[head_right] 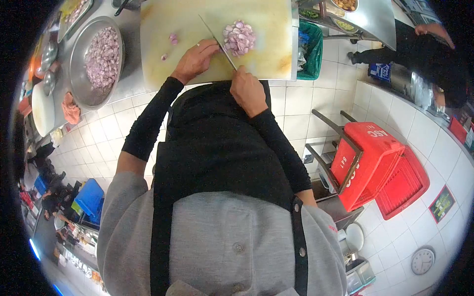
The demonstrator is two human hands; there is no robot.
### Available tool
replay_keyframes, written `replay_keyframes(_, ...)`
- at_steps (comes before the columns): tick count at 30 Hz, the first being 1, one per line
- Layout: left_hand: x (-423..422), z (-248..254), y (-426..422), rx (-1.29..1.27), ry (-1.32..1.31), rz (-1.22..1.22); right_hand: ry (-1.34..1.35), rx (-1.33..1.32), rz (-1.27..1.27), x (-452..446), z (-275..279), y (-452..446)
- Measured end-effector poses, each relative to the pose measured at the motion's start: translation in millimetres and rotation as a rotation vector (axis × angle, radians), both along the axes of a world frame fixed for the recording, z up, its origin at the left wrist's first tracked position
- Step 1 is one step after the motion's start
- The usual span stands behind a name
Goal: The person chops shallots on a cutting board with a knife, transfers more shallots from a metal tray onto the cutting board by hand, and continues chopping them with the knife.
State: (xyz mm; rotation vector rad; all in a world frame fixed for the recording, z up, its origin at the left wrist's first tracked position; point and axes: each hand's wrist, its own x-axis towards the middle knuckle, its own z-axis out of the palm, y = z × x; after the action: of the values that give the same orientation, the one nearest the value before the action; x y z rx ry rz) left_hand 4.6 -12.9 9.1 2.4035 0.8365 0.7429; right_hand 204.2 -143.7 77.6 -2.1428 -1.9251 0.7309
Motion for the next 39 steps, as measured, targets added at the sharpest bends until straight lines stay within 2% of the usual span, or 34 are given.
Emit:
replay_keyframes(2,1.2,8.8,-1.3,0.003,0.017,0.002,0.007,0.035,-0.017,-1.2,-8.7,6.9)
replay_keyframes(5,5.7,11.6,2.3,0.086,-0.013,-0.057,0.094,0.092,0.1,19.7,-35.5,6.0)
replay_keyframes(8,12.5,18.9,-5.5,-0.039,-0.044,0.034,0.093,0.01,-0.019,21.5,-7.8,5.7)
replay_keyframes(11,21.7,17.3,-12.2,-0.136,-0.049,0.138,0.126,0.013,-0.033,18.2,-5.2,-2.9)
replay_keyframes(14,34.4,22.8,-20.5,-0.331,-0.19,0.26,0.113,-0.025,-0.047,13.9,-2.8,-4.4)
replay_keyframes(17,37.6,20.2,-24.1,-0.48,-0.361,0.283,0.134,-0.028,-0.051,14.9,-11.8,-4.7)
replay_keyframes(20,24.9,15.3,-15.9,-0.464,-0.318,0.232,0.123,-0.026,-0.041,15.3,-8.8,-5.3)
replay_keyframes(23,12.0,20.2,-6.8,-0.242,-0.169,0.114,0.107,-0.039,-0.044,14.3,-6.9,-4.8)
replay_keyframes(26,9.9,18.1,-4.8,-0.123,-0.147,0.039,0.057,-0.044,-0.033,11.8,-2.6,-4.2)
replay_keyframes(39,3.0,-1.8,-5.3,-0.05,-0.048,-0.011,-0.027,-0.021,0.061,18.9,41.6,-8.6)
